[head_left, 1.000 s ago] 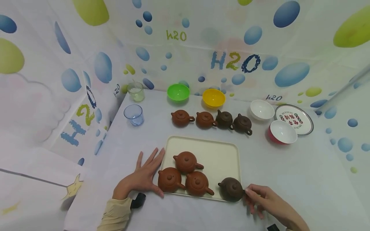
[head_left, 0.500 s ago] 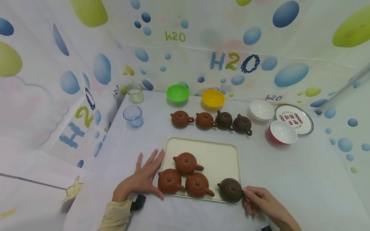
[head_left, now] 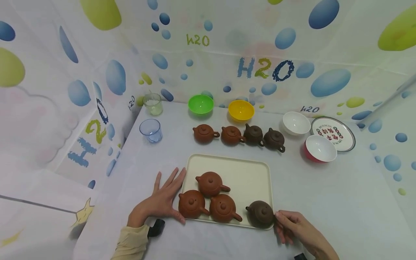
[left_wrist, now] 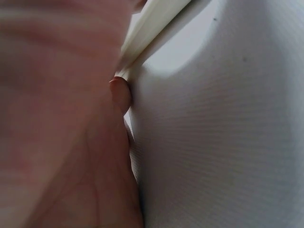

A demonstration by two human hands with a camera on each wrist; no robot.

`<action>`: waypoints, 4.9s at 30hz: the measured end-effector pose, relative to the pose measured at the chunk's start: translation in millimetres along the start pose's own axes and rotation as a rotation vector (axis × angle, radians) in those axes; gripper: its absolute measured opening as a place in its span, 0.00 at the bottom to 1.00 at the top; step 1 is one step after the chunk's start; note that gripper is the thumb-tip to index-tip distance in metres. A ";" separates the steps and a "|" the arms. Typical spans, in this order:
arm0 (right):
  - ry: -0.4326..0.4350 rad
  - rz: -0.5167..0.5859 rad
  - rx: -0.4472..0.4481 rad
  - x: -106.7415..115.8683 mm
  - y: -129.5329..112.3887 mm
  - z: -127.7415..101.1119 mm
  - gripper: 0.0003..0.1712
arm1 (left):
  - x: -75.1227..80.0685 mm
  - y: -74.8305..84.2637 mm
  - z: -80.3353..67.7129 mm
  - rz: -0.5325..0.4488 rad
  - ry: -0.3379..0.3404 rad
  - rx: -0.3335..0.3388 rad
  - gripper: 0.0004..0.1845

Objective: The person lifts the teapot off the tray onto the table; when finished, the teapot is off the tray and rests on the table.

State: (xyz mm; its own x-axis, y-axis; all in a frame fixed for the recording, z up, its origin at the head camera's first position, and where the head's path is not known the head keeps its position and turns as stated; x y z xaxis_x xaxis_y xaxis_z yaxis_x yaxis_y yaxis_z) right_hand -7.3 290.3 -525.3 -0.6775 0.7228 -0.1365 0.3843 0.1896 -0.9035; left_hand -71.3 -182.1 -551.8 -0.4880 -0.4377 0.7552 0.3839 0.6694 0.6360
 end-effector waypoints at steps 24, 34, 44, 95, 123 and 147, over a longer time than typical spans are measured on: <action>0.029 -0.026 -0.002 -3.8 0.0 -0.6 0.26 | 13.7 18.3 -2.0 -0.014 -0.086 0.074 0.86; 0.086 -0.061 -0.041 -5.0 3.0 -3.8 0.26 | 8.4 14.5 -1.4 -0.040 -0.059 0.036 0.86; 0.201 -0.043 0.040 -10.2 7.7 -9.7 0.24 | 1.7 4.6 3.3 0.009 -0.054 0.057 0.88; 0.552 -0.055 -0.134 123.7 -48.9 47.4 0.25 | 2.0 5.9 0.0 -0.027 -0.017 0.021 0.87; 0.539 -0.046 -0.142 120.6 -50.6 44.8 0.27 | 8.5 15.1 -0.5 -0.032 -0.022 0.017 0.85; 0.647 -0.212 -0.164 124.8 -46.8 43.5 0.37 | 11.8 19.6 -1.2 -0.032 -0.058 0.053 0.86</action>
State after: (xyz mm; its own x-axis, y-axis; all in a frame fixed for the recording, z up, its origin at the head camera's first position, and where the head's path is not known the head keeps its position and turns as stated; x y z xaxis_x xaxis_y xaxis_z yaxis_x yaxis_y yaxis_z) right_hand -137.1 342.7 -517.7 -0.2581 0.9001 0.3511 0.4092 0.4311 -0.8042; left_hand -68.7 -174.8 -530.2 -0.5443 -0.4249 0.7233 0.3258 0.6874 0.6491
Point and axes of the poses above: each hand's wrist, its own z-axis towards the middle knuckle, its own x-axis out of the back of the hand, y = z × x, the point moved 2 cm from there along z, towards the middle knuckle, and after that the axes turned 8 degrees about -y, right-handed, at the moved point
